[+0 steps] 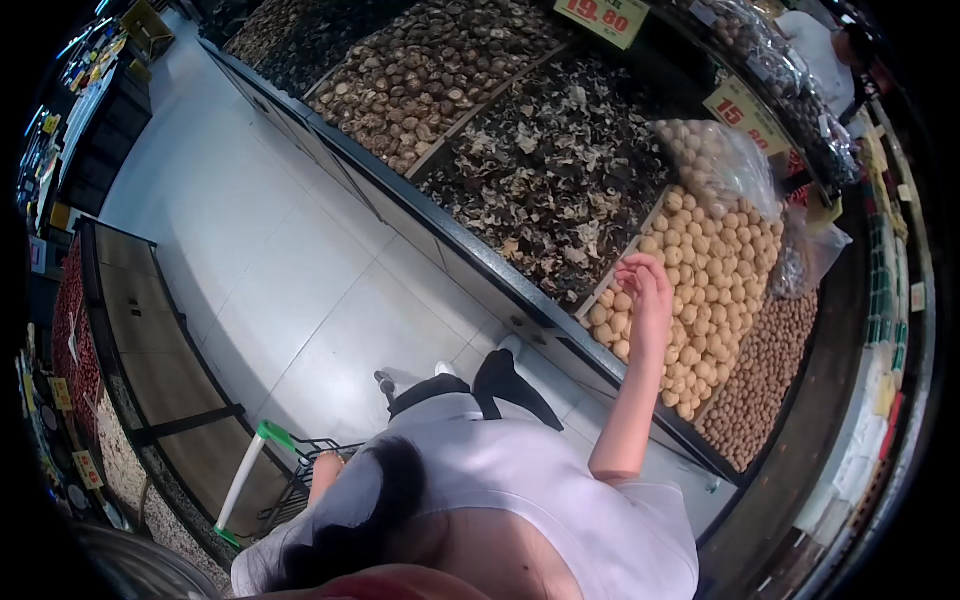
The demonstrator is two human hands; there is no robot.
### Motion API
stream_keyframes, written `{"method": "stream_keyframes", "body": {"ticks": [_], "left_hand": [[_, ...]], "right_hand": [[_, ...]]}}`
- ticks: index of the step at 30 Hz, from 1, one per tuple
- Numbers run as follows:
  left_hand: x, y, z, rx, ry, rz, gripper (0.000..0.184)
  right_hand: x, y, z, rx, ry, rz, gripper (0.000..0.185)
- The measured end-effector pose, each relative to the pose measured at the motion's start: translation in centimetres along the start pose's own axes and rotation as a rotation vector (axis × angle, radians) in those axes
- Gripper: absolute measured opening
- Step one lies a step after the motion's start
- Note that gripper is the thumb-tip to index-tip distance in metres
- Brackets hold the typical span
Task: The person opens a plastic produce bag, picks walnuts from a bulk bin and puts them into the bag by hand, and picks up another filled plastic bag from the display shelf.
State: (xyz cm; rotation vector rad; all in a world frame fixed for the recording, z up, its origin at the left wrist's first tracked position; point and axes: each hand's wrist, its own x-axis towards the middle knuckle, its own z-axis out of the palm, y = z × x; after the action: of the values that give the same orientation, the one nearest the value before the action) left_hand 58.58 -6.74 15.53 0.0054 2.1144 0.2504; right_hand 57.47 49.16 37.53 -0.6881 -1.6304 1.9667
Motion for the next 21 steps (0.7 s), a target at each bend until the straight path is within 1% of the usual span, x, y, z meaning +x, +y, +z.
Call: {"method": "stream_keyframes", "body": {"ticks": [2, 4, 6, 7, 9, 10, 11, 13, 15, 16, 19, 21], "left_hand": [[-1.2, 7.2, -6.5, -0.097, 0.193, 0.186, 0.041], [-4.6, 15.8, -14.3, -0.228, 0.445, 0.457, 0.040], [-10.1, 24.8, -22.1, -0.372, 0.666, 0.816, 0.039], [-13.5, 29.1, -25.1, -0.524, 0.699, 1.119, 0.049], [-18.5, 36.0, -29.8, -0.504, 0.771, 1.539, 0.050], [-20.8, 39.2, -31.3, -0.474, 0.748, 1.740, 0.050], [-22.7, 42.1, -32.4, -0.436, 0.680, 1.920, 0.050], [-25.2, 47.4, -33.5, -0.373, 0.435, 2.162, 0.050], [-26.5, 51.5, -33.4, -0.332, 0.183, 2.269, 0.051], [-26.8, 53.1, -33.2, -0.321, 0.089, 2.297, 0.051], [-28.0, 56.4, -32.5, -0.306, -0.101, 2.356, 0.052], [-28.7, 58.1, -32.1, -0.299, -0.191, 2.369, 0.052]], "right_hand": [[0.7, -1.1, -1.9, -0.018, 0.063, -0.016, 0.017], [1.5, -1.7, -3.9, -0.012, 0.071, -0.042, 0.018], [2.5, -1.9, -5.5, 0.025, 0.066, -0.052, 0.017], [3.0, -2.2, -6.2, 0.041, 0.065, -0.066, 0.017], [3.5, -3.5, -6.7, 0.022, 0.091, -0.111, 0.018], [3.7, -4.0, -7.3, 0.004, 0.093, -0.137, 0.018], [3.9, -4.5, -7.9, -0.014, 0.096, -0.161, 0.018], [4.2, -5.0, -9.4, 0.021, 0.121, -0.181, 0.018], [4.6, -5.2, -11.4, 0.045, 0.153, -0.189, 0.018], [4.7, -5.4, -12.3, 0.049, 0.192, -0.202, 0.019], [4.8, -5.9, -15.5, 0.015, 0.245, -0.208, 0.019], [6.1, -5.6, -18.4, -0.082, 0.289, -0.213, 0.020]]}}
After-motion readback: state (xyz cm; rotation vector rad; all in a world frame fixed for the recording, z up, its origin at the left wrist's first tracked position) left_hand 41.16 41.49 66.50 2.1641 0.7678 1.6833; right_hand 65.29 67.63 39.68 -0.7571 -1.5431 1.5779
